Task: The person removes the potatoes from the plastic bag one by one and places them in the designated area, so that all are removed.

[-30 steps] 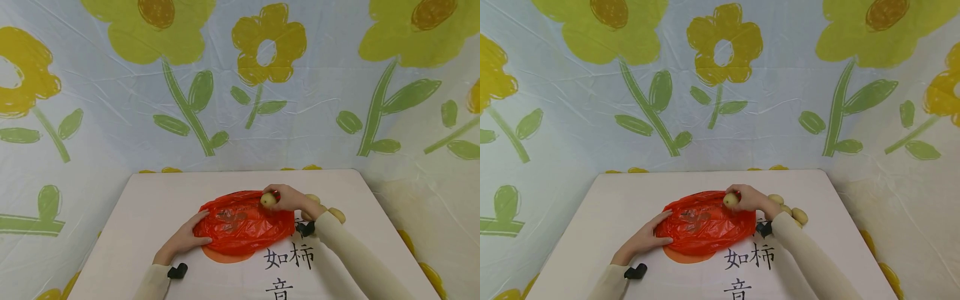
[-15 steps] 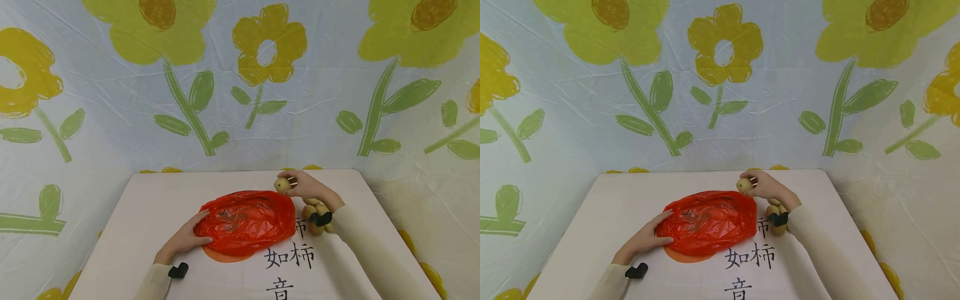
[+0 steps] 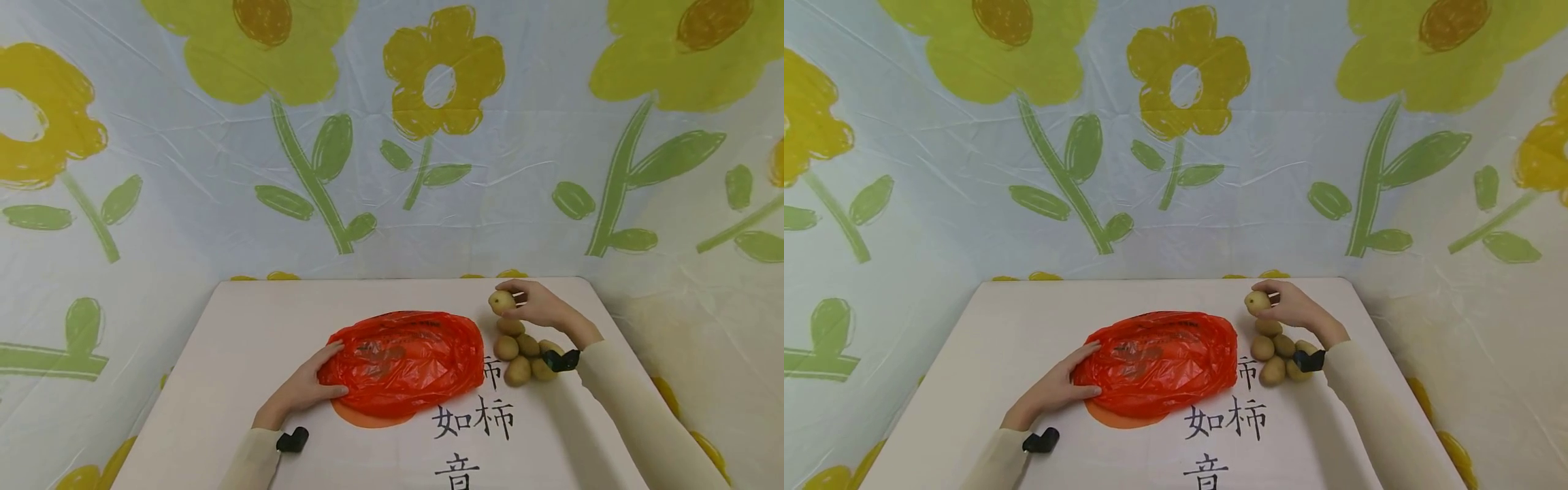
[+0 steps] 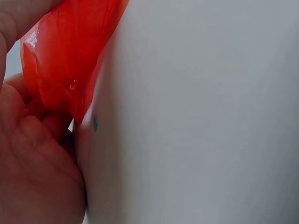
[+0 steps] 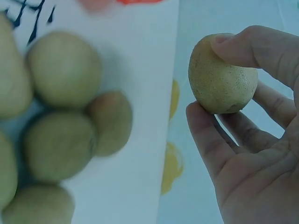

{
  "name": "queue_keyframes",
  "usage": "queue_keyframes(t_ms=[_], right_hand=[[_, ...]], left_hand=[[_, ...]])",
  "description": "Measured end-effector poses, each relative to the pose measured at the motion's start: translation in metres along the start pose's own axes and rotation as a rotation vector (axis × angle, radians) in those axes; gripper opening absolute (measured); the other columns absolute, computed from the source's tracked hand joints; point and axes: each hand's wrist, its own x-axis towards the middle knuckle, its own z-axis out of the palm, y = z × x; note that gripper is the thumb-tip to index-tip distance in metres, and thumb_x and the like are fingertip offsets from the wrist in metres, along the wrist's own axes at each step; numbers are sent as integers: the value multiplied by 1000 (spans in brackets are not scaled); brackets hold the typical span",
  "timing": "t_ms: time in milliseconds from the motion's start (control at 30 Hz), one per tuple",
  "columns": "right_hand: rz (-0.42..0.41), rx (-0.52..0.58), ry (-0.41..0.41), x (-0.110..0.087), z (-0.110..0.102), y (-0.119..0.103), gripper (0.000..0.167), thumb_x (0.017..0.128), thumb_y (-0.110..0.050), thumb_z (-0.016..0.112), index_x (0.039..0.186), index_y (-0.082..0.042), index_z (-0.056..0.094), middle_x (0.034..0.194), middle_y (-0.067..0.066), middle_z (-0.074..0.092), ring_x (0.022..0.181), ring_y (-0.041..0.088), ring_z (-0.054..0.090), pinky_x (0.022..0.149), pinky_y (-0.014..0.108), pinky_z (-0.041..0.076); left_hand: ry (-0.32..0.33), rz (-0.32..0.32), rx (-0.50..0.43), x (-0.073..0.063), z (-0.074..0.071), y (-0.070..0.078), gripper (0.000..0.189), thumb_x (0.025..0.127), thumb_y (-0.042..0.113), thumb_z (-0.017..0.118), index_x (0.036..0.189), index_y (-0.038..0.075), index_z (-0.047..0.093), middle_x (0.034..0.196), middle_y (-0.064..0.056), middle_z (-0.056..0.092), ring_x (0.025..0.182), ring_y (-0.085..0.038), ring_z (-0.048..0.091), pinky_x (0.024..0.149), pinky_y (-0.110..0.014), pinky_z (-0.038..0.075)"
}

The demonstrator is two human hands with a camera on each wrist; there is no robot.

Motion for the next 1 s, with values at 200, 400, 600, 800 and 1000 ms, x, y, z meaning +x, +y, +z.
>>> queue_keyframes(t_ms=[200,400,600,800,1000], right_hand=[[31,-16,0,-11,-4,20,57,91,-17,73,141,4,55,138,28,59,119,46,62,98,56,55],[49,-12,3,-23,-4,37,58,92,-18,73,141,5,55,136,29,60,117,45,63,97,56,55],[90,-7,20,-34,-4,54,61,91,-22,75,141,6,54,132,27,63,118,43,63,95,49,55],[146,-20,17,-40,-2,67,62,90,-22,74,142,6,53,136,31,58,117,44,64,95,51,56],[142,-16,20,-43,2,75,60,89,-18,74,139,8,55,134,35,58,114,47,64,95,55,55]], left_hand=[[-1,-5,1,0,1,-1,94,80,42,86,160,27,38,167,-3,34,152,-39,32,114,-63,42],[3,3,7,1,0,0,94,81,41,86,160,27,37,168,-2,33,153,-39,31,114,-64,41],[-7,3,5,1,0,1,94,81,41,85,160,26,37,168,-3,33,153,-39,31,116,-64,39],[-4,4,5,0,-1,2,94,81,41,86,160,26,38,168,-3,34,153,-39,32,116,-65,38],[-9,8,13,1,-1,3,94,81,41,85,160,26,37,168,-3,34,153,-39,31,117,-65,37]])
